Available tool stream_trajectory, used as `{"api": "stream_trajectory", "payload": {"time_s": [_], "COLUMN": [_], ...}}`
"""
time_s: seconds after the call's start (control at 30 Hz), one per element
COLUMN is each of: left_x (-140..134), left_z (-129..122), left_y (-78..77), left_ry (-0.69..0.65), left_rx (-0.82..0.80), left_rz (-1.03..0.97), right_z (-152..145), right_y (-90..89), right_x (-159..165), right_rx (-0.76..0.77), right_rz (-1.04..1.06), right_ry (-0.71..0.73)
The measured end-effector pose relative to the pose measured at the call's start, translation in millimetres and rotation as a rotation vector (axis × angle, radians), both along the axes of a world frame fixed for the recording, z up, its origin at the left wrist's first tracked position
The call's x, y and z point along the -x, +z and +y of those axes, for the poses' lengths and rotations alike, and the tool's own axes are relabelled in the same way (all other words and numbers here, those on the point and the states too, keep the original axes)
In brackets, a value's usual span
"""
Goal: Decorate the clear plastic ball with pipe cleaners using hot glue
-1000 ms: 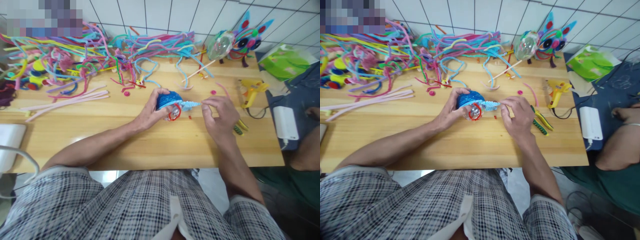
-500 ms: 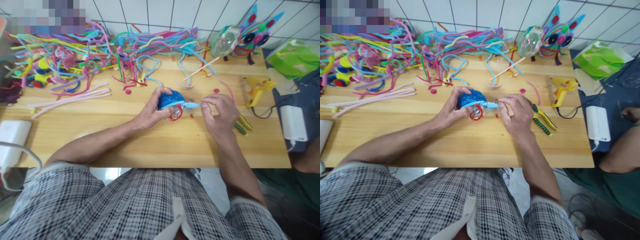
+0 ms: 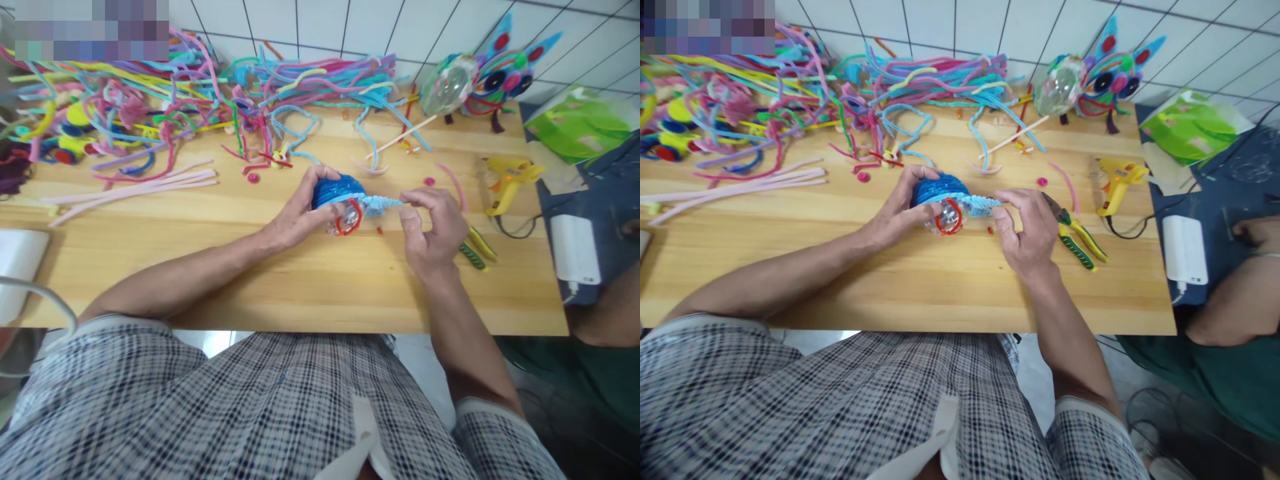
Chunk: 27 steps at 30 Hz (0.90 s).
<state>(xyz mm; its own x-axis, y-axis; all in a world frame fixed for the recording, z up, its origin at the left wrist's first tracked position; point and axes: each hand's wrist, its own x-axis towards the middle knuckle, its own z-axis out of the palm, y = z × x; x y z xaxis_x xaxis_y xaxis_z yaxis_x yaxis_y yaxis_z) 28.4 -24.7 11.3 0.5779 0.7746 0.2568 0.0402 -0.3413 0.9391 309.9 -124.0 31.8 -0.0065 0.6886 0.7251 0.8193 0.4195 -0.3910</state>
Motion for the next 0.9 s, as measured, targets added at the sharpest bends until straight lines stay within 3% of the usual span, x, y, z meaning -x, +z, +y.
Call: {"api": "stream_trajectory", "payload": {"time_s": [0.23,0.47,0.7,0.9], "left_x": [-2.0,-4.9,-6.3,-4.6], "left_z": [0.7,0.3,-1.8,4.9], "left_y": [1.9,-0.1,-1.8,2.5], "left_ry": [0.030,0.043,0.018,-0.042], "left_rx": [0.062,0.034,0.006,0.076], "left_rz": [-0.001,-0.022,-0.005,-0.016], "right_z": [13.0,16.7,17.0,13.2], "right_y": [-8.7,-5.8,-6.8,-16.0], "right_x": [-19.5,-19.4,-15.5,-33.6], "right_rx": [0.070,0.108,0.103,0.181], "right_rz": [0.074,0.053,0.068,0.144], "right_ry": [-0.083,-0.131,-0.080,-0.154]}}
